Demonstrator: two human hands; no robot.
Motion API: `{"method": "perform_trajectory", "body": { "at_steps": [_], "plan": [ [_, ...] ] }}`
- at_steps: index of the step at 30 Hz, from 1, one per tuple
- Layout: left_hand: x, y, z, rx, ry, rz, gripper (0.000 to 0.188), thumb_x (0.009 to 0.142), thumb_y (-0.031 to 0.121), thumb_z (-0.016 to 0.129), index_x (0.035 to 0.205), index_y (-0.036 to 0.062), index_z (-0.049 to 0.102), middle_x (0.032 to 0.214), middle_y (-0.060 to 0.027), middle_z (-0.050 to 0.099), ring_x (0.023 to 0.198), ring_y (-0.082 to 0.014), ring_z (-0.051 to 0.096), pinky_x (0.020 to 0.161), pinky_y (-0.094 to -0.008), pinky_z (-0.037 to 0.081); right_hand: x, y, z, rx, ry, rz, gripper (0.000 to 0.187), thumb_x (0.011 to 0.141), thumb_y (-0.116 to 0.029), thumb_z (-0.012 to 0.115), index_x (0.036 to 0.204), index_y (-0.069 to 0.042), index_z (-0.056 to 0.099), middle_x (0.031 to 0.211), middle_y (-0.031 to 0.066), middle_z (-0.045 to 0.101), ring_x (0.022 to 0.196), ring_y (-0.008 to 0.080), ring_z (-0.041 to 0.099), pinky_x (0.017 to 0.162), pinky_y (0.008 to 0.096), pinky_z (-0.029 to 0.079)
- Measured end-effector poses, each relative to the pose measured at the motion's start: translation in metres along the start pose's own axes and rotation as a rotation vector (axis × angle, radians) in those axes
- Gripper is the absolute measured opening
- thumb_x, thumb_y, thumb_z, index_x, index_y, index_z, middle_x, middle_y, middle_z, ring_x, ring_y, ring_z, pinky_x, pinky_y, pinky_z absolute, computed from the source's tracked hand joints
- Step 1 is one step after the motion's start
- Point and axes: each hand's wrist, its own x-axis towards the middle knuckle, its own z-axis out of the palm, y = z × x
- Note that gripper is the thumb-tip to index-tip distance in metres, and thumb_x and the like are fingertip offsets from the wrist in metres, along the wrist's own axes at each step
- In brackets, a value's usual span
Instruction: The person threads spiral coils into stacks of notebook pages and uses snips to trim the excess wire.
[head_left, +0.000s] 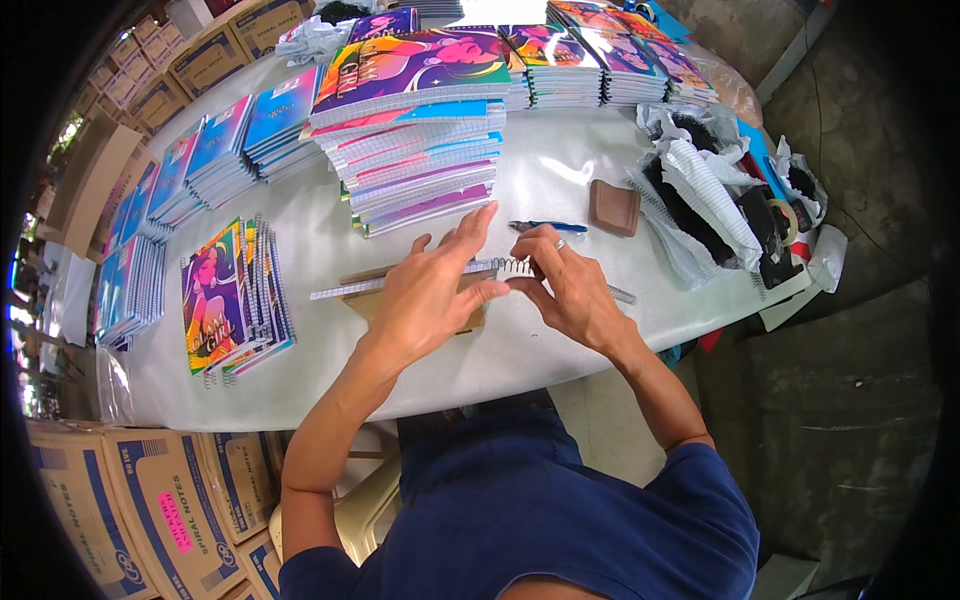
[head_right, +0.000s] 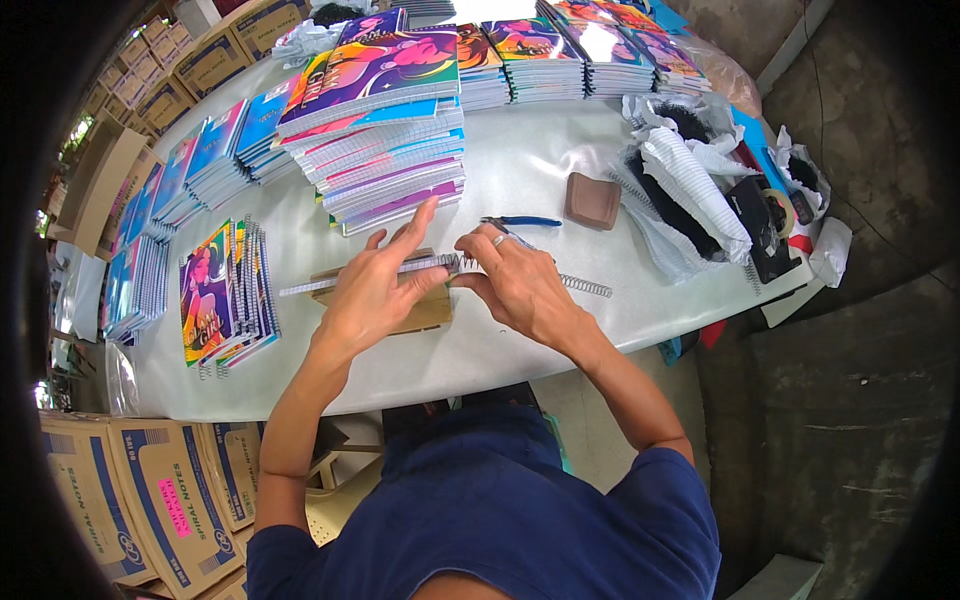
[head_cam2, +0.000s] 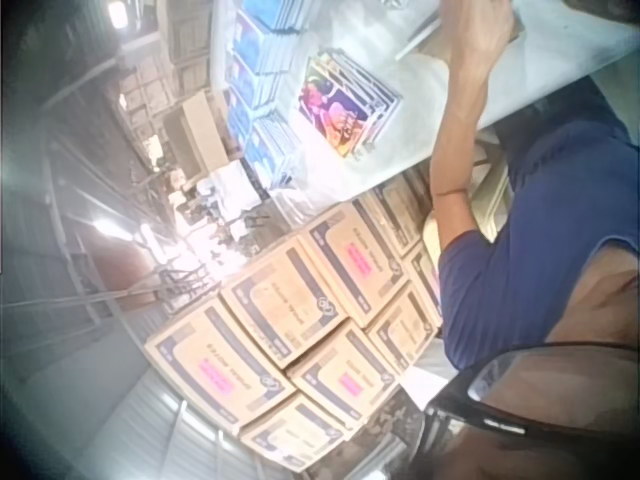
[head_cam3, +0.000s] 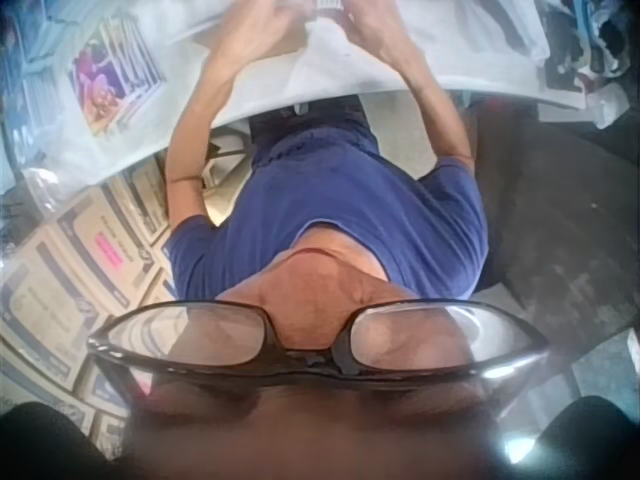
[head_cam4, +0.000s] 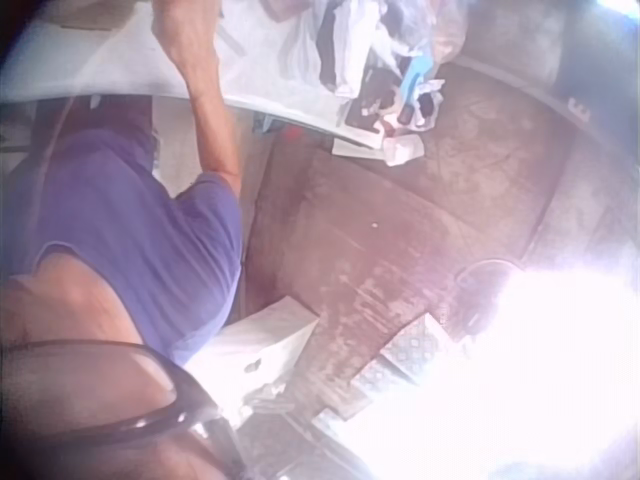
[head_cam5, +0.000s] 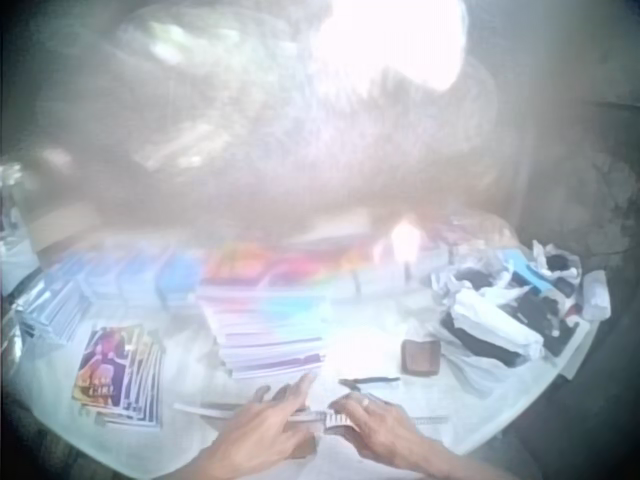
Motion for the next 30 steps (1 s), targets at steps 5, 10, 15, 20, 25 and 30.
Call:
{"method": "perform_trajectory", "body": {
  "at_steps": [5, 10, 15, 20, 25, 30],
  "plan": [
    [0.003, 0.005, 0.007, 0.272, -0.002, 0.123, 0.061, 0.086, 0.033, 0.065, 0.141, 0.0174, 0.042, 0.136, -0.013, 0.051, 0.103, -0.0333, 0.062, 0.081, -0.0422, 0.052, 0.004, 0.005, 0.0, -0.145, -0.078, -0.07, 0.025, 0.08, -0.006, 0.067, 0.103, -0.003, 0.056, 0.091, 0.0102, 0.06, 0.079, 0.0305, 0.062, 0.063, 0.0402, 0.05],
    [0.013, 0.003, 0.01, 0.408, -0.135, -0.054, 0.06, 0.086, 0.04, 0.062, 0.14, 0.022, 0.044, 0.136, -0.0083, 0.053, 0.1, -0.0354, 0.064, 0.071, -0.0438, 0.055, 0.024, 0.102, -0.043, -0.021, -0.311, 0.049, 0.028, 0.076, -0.003, 0.07, 0.102, -0.002, 0.061, 0.105, 0.0113, 0.061, 0.087, 0.0266, 0.063, 0.078, 0.0368, 0.051],
    [0.012, -0.002, 0.015, 0.473, -0.054, 0.119, 0.061, 0.086, 0.042, 0.06, 0.141, 0.0191, 0.042, 0.134, -0.0084, 0.055, 0.104, -0.0359, 0.063, 0.077, -0.0454, 0.055, 0.004, 0.19, -0.076, -0.427, -0.492, 0.336, 0.048, 0.066, -0.016, 0.082, 0.111, -0.012, 0.066, 0.113, 0.0128, 0.062, 0.1, 0.0298, 0.06, 0.091, 0.0361, 0.046],
    [0.004, -0.008, 0.008, 0.483, -0.048, 0.152, 0.072, 0.084, 0.041, 0.062, 0.146, 0.0169, 0.033, 0.132, -0.0104, 0.056, 0.11, -0.0374, 0.06, 0.093, -0.0469, 0.048, 0.055, 0.156, -0.091, 0.087, -0.52, 0.518, 0.058, 0.077, -0.048, 0.072, 0.122, -0.011, 0.065, 0.105, 0.011, 0.068, 0.099, 0.0246, 0.061, 0.092, 0.0351, 0.044],
    [0.001, -0.011, 0.006, 0.353, 0.097, -0.009, 0.09, 0.078, 0.036, 0.07, 0.15, 0.0191, 0.019, 0.125, -0.0142, 0.06, 0.112, -0.0387, 0.057, 0.093, -0.0474, 0.047, 0.089, 0.08, -0.056, 0.426, -0.764, 0.15, 0.058, 0.085, -0.047, 0.06, 0.12, 0.0, 0.064, 0.108, 0.0159, 0.067, 0.102, 0.0238, 0.061, 0.09, 0.0338, 0.045],
    [0.001, -0.01, 0.004, 0.362, 0.203, -0.019, 0.101, 0.072, 0.033, 0.076, 0.151, 0.0189, 0.015, 0.12, -0.0146, 0.062, 0.108, -0.0404, 0.058, 0.083, -0.0475, 0.051, 0.095, 0.088, -0.037, 0.844, -0.778, 0.008, 0.054, 0.086, -0.044, 0.064, 0.116, 0.0, 0.066, 0.106, 0.0158, 0.069, 0.099, 0.0226, 0.062, 0.084, 0.0343, 0.048]
  ]
}}
